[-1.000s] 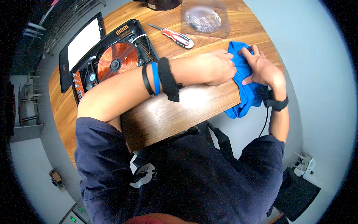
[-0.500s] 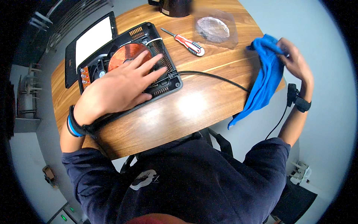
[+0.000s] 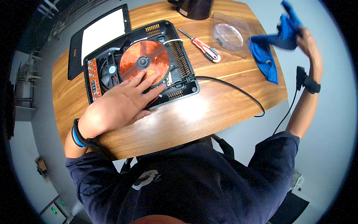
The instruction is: The person assembles an induction cooktop by installing the copper induction coil, connecting wires, and securing components with a screwdriver. They then place the glass top onto the unit and flip it over to show the finished assembly.
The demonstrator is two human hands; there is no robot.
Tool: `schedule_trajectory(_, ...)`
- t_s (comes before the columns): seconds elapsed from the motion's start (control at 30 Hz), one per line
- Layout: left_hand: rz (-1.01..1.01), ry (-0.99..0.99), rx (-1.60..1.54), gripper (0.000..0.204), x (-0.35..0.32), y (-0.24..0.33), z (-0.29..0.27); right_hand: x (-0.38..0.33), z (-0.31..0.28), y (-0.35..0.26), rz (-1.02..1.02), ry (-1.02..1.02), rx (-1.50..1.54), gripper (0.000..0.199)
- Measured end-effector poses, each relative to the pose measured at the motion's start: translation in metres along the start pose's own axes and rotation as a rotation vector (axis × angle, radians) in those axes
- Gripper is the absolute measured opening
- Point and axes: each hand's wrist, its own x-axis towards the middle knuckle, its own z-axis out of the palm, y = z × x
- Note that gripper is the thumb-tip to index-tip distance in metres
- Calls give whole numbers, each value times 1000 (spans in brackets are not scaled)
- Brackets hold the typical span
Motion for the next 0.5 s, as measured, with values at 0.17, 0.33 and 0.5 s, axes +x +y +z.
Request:
schedule_trajectory(0.17, -20, 17, -1, 74, -19, -3, -1, -49, 44, -80, 52, -776, 187, 39)
schedule_trajectory(0.33, -76, -8, -56, 70, -35, -9, -9, -86, 3, -157, -19, -866, -90, 32)
schedule_trajectory(0.5, -177, -39, -45, 67, -41, -11, -14, -121, -13, -243, -494, -382, 155, 34)
